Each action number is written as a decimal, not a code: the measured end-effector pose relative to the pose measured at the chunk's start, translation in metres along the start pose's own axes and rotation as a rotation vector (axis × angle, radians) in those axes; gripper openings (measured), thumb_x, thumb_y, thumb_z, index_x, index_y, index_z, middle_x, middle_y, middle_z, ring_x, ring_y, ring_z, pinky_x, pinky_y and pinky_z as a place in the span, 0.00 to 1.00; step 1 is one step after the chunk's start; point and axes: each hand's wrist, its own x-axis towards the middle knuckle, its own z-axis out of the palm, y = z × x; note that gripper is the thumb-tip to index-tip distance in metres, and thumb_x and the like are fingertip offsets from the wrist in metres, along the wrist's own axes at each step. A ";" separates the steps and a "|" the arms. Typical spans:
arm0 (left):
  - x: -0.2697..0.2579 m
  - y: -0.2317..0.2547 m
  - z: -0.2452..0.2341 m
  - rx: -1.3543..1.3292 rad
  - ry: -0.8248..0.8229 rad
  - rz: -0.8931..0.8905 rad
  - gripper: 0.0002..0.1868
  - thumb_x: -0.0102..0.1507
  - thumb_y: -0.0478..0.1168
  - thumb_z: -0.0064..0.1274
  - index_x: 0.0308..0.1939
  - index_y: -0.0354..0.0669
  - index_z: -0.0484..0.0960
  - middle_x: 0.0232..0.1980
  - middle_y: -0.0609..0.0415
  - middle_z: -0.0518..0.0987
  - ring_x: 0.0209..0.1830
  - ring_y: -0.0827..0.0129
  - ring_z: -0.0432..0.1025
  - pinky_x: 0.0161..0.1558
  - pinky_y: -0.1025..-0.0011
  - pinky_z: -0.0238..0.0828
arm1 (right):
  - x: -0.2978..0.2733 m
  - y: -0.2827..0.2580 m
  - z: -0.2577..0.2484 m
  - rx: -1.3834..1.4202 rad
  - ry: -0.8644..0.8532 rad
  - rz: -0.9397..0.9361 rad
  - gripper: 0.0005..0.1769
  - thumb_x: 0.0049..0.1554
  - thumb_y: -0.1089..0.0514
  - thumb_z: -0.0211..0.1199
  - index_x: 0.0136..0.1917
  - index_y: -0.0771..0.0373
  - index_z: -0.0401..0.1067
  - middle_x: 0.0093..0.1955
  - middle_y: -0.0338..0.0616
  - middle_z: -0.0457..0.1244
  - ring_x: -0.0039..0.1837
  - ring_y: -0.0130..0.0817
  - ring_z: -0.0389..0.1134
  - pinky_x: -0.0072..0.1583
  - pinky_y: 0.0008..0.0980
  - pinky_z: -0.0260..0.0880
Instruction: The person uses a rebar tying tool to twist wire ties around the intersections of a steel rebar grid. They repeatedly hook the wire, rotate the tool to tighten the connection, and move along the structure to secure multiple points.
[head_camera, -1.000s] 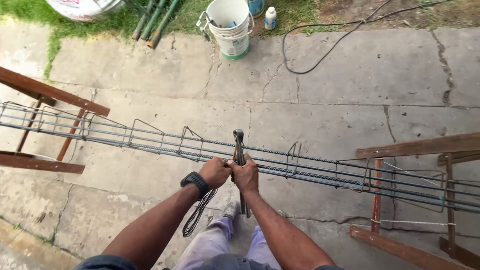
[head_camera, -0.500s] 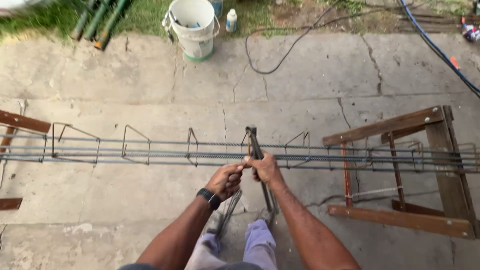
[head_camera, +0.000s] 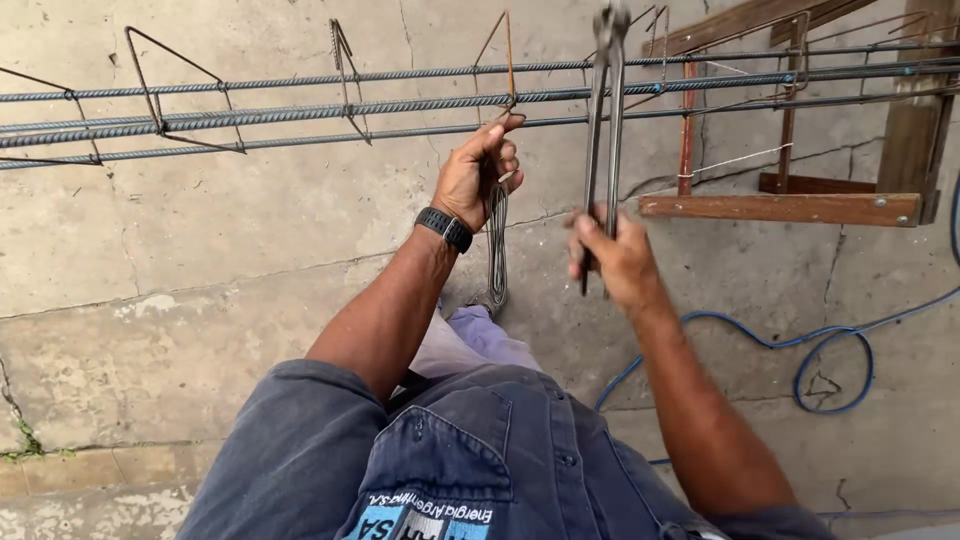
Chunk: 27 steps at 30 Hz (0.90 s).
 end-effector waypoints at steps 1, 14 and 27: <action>0.000 0.003 0.000 0.002 0.004 0.000 0.16 0.65 0.46 0.49 0.55 0.47 0.80 0.28 0.64 0.69 0.26 0.78 0.65 0.36 0.75 0.69 | -0.006 0.015 0.001 0.003 -0.003 0.002 0.14 0.64 0.52 0.53 0.52 0.64 0.69 0.33 0.43 0.61 0.31 0.33 0.66 0.35 0.31 0.67; 0.008 -0.010 -0.001 -0.013 0.063 0.031 0.17 0.64 0.43 0.49 0.55 0.45 0.82 0.48 0.57 0.84 0.41 0.72 0.76 0.42 0.72 0.72 | -0.039 0.032 0.011 -0.018 -0.110 0.317 0.33 0.60 0.46 0.49 0.78 0.46 0.55 0.62 0.51 0.68 0.59 0.42 0.74 0.61 0.44 0.70; 0.008 -0.006 -0.009 -0.094 -0.063 0.018 0.17 0.66 0.39 0.45 0.57 0.42 0.79 0.51 0.53 0.84 0.40 0.71 0.79 0.39 0.76 0.74 | -0.021 0.041 0.005 0.049 -0.157 0.289 0.32 0.60 0.49 0.51 0.77 0.45 0.57 0.67 0.61 0.63 0.62 0.52 0.71 0.64 0.43 0.72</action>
